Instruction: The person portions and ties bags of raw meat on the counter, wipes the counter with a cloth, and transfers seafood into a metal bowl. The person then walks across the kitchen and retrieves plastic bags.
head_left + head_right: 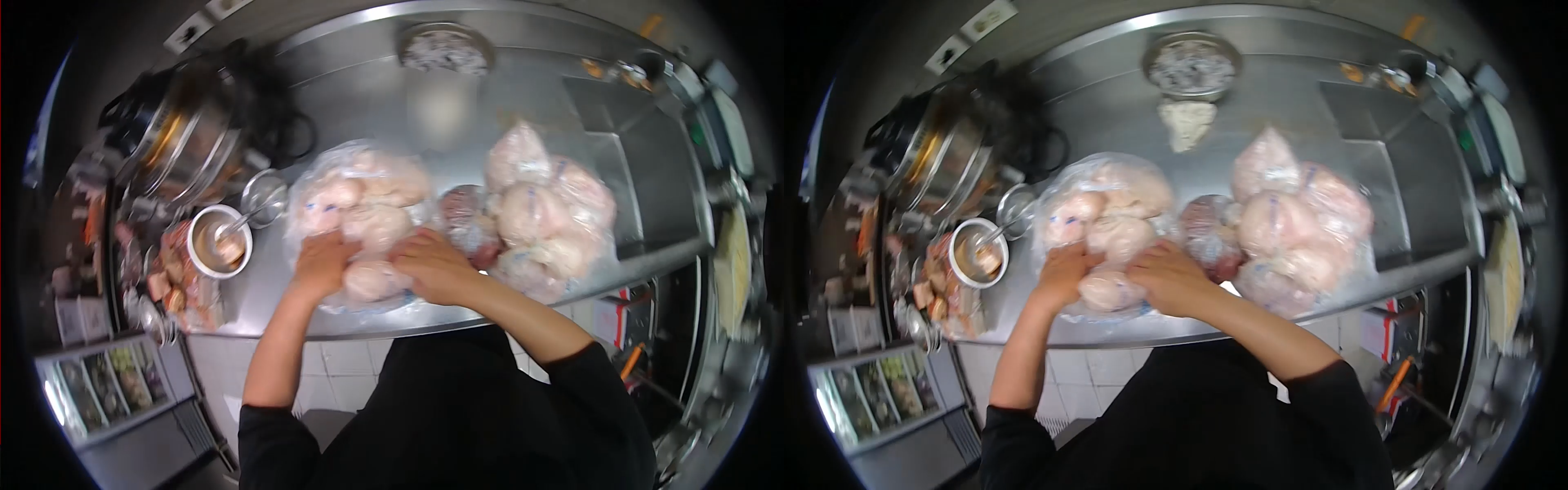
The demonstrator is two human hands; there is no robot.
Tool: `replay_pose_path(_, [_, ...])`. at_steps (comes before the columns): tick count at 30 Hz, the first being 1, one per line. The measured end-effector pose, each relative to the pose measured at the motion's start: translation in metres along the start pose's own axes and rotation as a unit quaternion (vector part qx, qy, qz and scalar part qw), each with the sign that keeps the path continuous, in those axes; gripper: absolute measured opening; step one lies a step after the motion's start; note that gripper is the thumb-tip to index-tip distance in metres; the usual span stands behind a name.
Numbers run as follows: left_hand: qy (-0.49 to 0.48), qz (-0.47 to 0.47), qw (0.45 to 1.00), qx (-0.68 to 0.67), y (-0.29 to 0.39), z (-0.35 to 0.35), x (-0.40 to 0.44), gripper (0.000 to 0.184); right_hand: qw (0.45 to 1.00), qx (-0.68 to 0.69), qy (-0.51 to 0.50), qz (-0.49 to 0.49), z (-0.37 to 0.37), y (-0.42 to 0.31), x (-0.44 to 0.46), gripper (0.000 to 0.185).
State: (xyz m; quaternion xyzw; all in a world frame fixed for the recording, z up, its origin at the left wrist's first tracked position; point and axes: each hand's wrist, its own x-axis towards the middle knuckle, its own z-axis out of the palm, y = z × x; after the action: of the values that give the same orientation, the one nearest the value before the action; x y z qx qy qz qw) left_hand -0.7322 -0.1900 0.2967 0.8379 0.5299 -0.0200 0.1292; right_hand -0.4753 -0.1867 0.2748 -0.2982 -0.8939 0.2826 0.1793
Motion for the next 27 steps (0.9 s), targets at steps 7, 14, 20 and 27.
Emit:
replay_pose_path(7, [0.014,-0.153,0.895,-0.418,-0.037,-0.008,-0.004,0.027,0.985,0.01,0.083,0.151,0.014,0.001,0.05,0.027])
replay_pose_path(14, [0.349,-0.193,0.87,-0.29,0.03,-0.033,-0.021,0.024,0.978,-0.03,0.137,0.155,0.027,0.011,0.066,0.031])
replay_pose_path(20, [0.337,-0.134,0.871,-0.331,0.077,-0.042,-0.041,0.018,0.944,-0.071,0.284,0.151,-0.092,-0.003,-0.102,0.059])
replay_pose_path(27, [0.194,0.036,0.926,-0.323,0.168,-0.01,0.013,0.016,0.889,-0.14,0.33,0.286,-0.084,0.075,-0.184,0.03])
